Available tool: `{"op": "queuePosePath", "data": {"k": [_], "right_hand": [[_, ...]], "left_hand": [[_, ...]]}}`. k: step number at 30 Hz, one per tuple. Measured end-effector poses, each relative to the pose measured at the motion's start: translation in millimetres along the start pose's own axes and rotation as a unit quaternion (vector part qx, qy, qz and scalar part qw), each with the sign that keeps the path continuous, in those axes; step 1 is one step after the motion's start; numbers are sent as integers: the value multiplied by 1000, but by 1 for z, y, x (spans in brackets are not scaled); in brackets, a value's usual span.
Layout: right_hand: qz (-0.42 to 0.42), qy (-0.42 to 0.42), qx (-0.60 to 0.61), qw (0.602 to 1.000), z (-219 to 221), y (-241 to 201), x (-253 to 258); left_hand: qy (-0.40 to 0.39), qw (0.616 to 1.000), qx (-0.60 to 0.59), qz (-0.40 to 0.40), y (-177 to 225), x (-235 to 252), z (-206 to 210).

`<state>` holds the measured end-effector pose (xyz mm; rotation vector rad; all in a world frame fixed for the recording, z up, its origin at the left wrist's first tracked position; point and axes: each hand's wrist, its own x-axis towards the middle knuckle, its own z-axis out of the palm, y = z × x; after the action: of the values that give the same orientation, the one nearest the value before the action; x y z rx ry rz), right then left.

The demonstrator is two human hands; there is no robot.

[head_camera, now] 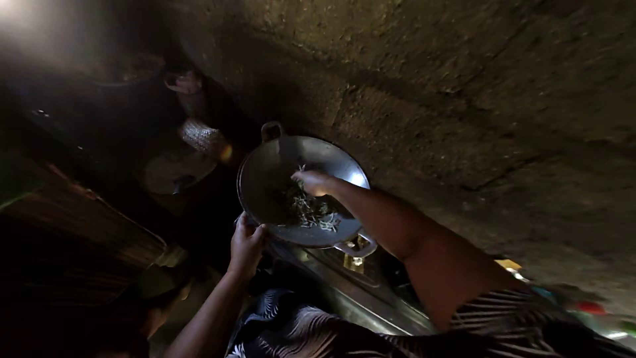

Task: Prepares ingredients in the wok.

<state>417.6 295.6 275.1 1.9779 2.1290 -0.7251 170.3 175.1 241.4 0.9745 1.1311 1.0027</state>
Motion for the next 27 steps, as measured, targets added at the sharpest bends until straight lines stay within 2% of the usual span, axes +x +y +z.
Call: {"op": "queuePosePath", "data": {"k": [3, 6, 12, 15, 19, 24, 27], "right_hand": [[-43, -38, -18, 998, 34, -9, -14], [-107, 6, -5, 994, 33, -10, -22], [-37, 35, 31, 998, -23, 9, -16], [19, -8, -62, 998, -9, 26, -11], [21, 4, -53, 998, 21, 27, -11], [4, 24, -9, 1000, -22, 15, 2], [52, 91, 54, 993, -28, 18, 33]], "left_hand": [[0, 1000, -4, 7, 0, 1, 0], [4, 1000, -14, -1, 0, 0, 0], [0, 1000, 6, 3, -2, 2, -2], [1, 1000, -1, -3, -2, 2, -2], [-3, 1000, 0, 6, -2, 3, -3], [-1, 1000, -3, 2, -1, 2, -3], [0, 1000, -3, 8, 0, 3, -2]]}}
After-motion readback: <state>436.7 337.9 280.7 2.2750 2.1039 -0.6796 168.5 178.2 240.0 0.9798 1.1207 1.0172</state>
